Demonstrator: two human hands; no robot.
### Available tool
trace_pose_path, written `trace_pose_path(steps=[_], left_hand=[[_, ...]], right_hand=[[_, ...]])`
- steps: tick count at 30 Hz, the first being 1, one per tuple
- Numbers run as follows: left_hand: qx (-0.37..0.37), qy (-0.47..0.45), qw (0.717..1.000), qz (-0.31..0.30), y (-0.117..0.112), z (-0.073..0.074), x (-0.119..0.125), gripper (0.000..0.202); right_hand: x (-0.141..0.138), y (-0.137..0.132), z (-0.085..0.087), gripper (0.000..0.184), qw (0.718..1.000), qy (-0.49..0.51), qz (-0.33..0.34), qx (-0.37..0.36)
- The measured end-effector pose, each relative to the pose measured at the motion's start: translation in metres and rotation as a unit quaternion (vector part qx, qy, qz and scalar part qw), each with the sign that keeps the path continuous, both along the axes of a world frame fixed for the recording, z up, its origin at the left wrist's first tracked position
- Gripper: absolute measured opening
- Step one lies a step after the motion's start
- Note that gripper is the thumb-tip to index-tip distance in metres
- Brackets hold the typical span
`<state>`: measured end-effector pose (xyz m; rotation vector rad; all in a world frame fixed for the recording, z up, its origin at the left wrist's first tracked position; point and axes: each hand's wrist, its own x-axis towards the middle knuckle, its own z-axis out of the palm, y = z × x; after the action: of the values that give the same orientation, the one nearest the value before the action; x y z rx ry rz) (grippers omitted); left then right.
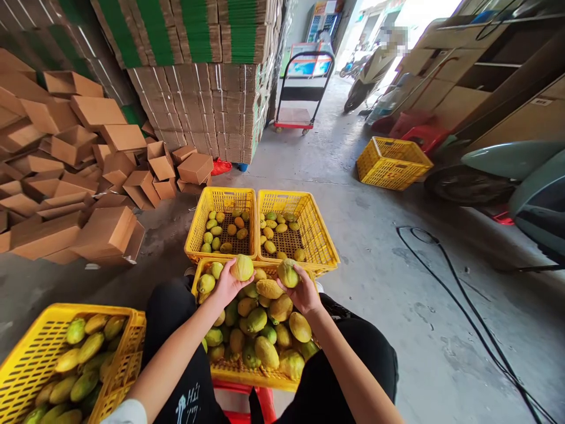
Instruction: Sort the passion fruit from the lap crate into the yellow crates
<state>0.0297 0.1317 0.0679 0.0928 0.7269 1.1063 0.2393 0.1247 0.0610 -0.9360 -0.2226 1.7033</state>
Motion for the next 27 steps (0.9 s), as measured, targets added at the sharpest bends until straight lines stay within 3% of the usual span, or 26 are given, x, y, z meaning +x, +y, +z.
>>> trace_pose_path(steps=[5,9,13,17,22,27], left_hand=[[0.001,0.026,0.999,-0.032,-0.003,0.002,0.003,0.023],[-0.004,0.022,1.0,-0.013,-0.004,0.005,0.002,0.023],[0.004,-0.004,1.0,0.006,-0.003,0.005,0.0,0.025],[0.025,0.009,1.0,0.004,-0.001,0.003,0.001,0.025],[-0.009,0.063,0.998,0.016,0.004,-0.005,0.003,0.029],[-0.11,0.112,0.988,-0.015,0.004,-0.017,0.003,0.037]], right_hand=[[0.0,0.001,-0.004,0.026,1.0,-0.013,0.006,0.01],[0.002,0.001,-0.001,0.025,1.0,0.021,-0.014,0.013],[0.007,0.001,0.004,0.034,0.994,0.077,-0.019,0.076],[0.008,0.001,0.008,0.038,0.992,0.067,-0.008,0.108],[0.001,-0.001,0.008,0.038,0.997,-0.029,0.056,0.045],[0.0,-0.008,-0.001,0.028,0.989,-0.076,0.078,-0.098]])
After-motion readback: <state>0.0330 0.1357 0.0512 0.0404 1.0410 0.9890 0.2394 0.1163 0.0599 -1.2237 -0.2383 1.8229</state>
